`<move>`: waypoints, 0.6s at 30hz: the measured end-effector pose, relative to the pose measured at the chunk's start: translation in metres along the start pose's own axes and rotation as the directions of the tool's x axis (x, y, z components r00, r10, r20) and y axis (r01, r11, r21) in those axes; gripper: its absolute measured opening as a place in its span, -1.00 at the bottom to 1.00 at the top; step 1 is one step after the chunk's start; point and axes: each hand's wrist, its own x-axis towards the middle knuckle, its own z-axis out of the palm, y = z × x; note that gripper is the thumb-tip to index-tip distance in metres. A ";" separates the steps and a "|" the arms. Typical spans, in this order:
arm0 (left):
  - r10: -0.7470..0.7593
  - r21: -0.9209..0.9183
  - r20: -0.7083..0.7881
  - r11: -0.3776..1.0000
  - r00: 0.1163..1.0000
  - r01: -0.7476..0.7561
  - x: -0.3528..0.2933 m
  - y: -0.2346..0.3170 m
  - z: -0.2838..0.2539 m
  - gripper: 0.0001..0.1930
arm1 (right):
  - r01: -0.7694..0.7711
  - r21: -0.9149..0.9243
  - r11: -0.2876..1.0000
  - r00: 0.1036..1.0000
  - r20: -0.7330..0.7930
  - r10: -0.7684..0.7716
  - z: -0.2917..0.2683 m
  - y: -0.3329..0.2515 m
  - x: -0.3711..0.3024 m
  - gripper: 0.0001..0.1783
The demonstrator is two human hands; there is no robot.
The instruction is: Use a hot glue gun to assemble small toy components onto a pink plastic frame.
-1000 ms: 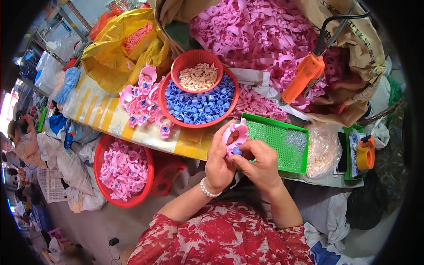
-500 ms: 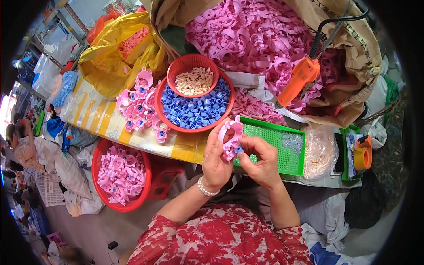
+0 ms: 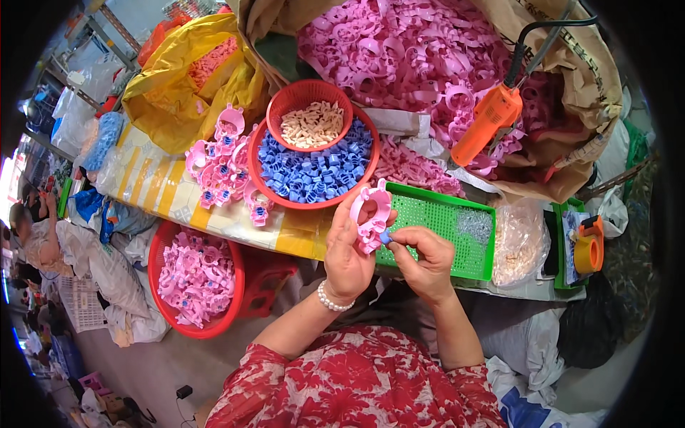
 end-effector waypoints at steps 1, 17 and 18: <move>-0.002 -0.023 -0.020 1.000 1.000 0.001 0.000 0.000 0.001 -0.46 | 0.002 -0.035 0.999 1.000 0.005 -0.002 0.000 -0.002 0.001 -0.84; -0.315 0.265 -0.059 0.910 0.947 0.319 0.000 0.014 -0.002 -0.60 | 0.752 -0.434 0.496 0.659 0.472 -0.586 -0.014 -0.029 0.021 -0.74; -0.314 0.292 -0.041 0.904 0.948 0.312 0.000 0.015 -0.002 -0.61 | 0.774 -0.445 0.450 0.633 0.509 -0.584 -0.014 -0.030 0.021 -0.74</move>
